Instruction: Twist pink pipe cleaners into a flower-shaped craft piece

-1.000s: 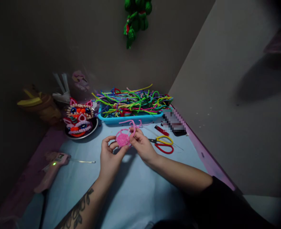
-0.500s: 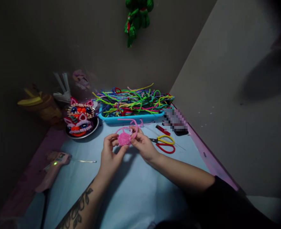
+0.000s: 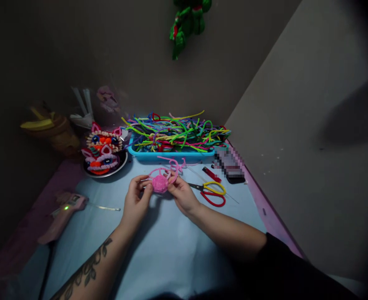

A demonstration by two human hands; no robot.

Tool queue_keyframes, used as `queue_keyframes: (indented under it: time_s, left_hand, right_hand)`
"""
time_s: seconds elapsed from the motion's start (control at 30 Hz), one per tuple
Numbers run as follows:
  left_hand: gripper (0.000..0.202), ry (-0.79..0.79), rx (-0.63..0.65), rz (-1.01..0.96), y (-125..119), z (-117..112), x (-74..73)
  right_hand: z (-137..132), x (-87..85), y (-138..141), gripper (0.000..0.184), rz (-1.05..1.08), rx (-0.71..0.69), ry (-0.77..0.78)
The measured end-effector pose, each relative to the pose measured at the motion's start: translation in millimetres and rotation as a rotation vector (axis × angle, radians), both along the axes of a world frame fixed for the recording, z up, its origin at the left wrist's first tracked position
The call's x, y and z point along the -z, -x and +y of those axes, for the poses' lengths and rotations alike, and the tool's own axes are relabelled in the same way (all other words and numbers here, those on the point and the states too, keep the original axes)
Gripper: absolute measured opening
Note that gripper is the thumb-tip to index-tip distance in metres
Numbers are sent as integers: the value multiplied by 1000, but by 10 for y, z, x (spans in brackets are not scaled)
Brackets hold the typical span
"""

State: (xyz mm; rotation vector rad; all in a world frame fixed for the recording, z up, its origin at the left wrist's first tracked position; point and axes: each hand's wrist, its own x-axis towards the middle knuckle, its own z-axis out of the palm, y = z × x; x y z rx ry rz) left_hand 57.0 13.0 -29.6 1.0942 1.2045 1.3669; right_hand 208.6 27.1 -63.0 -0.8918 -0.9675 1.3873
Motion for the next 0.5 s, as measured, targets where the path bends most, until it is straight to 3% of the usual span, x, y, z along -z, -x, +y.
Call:
queue_keyframes:
  time_s: [0.13, 0.33, 0.4, 0.5]
  left_hand:
    - [52, 21, 93, -3, -42, -59, -50]
    - [66, -20, 17, 86, -100, -111, -51]
    - [63, -16, 14, 76, -104, -120, -57]
    - [43, -35, 29, 73, -90, -119, -70]
  right_hand:
    - [-25, -54, 0, 38, 3, -9, 26]
    - [-67, -105, 31, 39, 25, -18, 42]
    - [-73, -98, 33, 37, 9, -3, 44]
    - [-72, -79, 22, 34, -8, 12, 45]
